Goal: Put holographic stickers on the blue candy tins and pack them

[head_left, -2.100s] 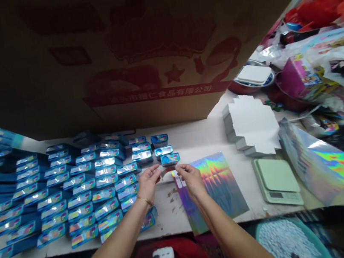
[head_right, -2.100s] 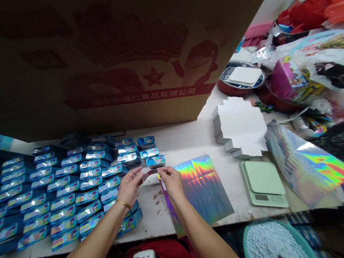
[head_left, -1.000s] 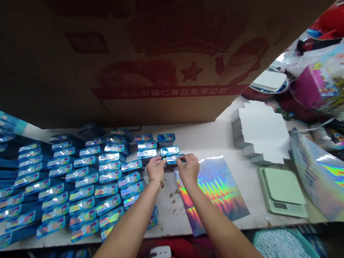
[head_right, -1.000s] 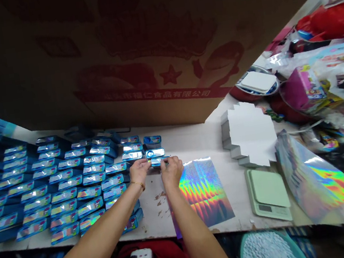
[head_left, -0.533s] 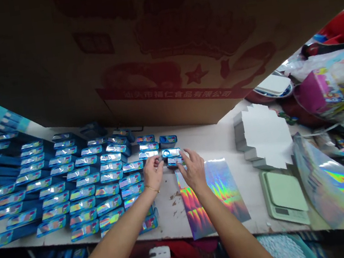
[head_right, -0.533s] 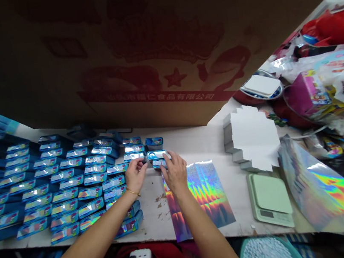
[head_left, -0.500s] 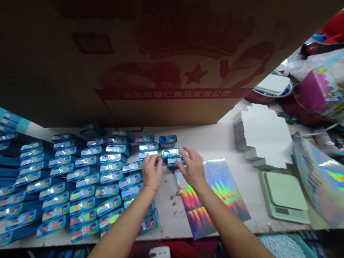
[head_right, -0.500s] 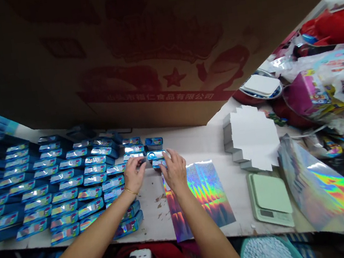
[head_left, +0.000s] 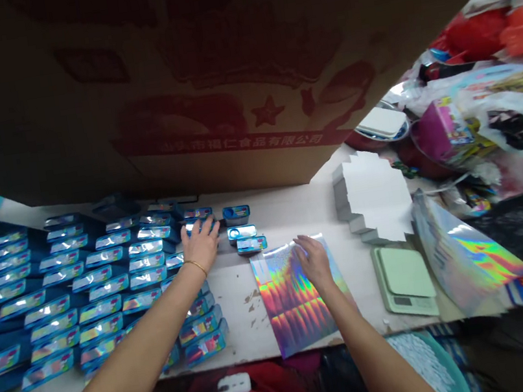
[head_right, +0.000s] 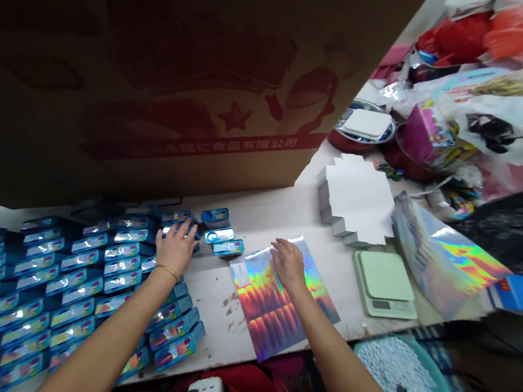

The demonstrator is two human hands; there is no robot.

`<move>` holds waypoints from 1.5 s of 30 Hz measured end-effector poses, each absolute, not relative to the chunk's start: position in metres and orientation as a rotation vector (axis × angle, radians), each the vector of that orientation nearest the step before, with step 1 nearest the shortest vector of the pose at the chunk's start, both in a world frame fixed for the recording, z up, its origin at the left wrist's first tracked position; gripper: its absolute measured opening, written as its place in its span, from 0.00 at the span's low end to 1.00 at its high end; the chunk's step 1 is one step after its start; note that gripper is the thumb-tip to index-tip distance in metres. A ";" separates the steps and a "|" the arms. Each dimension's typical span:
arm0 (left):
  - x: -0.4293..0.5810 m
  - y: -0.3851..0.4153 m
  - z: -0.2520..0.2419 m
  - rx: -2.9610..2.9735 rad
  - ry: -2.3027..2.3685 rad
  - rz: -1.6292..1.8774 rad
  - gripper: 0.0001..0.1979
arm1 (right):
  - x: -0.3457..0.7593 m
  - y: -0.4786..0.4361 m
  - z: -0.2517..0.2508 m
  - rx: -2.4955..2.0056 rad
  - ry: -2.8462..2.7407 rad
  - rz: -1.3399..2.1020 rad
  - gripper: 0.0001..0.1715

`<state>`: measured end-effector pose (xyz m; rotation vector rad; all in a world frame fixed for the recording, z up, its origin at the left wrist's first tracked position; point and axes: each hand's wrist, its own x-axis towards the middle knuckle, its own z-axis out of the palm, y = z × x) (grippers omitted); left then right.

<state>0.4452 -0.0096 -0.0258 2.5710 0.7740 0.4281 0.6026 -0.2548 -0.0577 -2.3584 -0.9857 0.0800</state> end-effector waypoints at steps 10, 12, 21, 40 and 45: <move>0.455 -0.149 -0.060 2.462 0.656 -0.135 0.27 | 0.591 -0.231 -0.093 -2.397 -1.507 0.325 0.18; 0.463 -0.150 -0.077 2.420 0.769 -0.142 0.27 | 0.594 -0.227 -0.096 -2.393 -1.533 0.398 0.08; 0.480 -0.137 -0.095 1.951 0.824 0.044 0.06 | 0.597 -0.250 -0.074 -2.244 -1.736 0.244 0.10; 0.450 -0.132 -0.044 1.396 0.836 0.290 0.19 | 0.571 -0.245 0.030 -1.718 -0.291 0.825 0.07; 0.436 -0.121 0.004 0.848 0.850 0.336 0.27 | 0.560 -0.219 0.014 -1.581 -0.045 0.884 0.11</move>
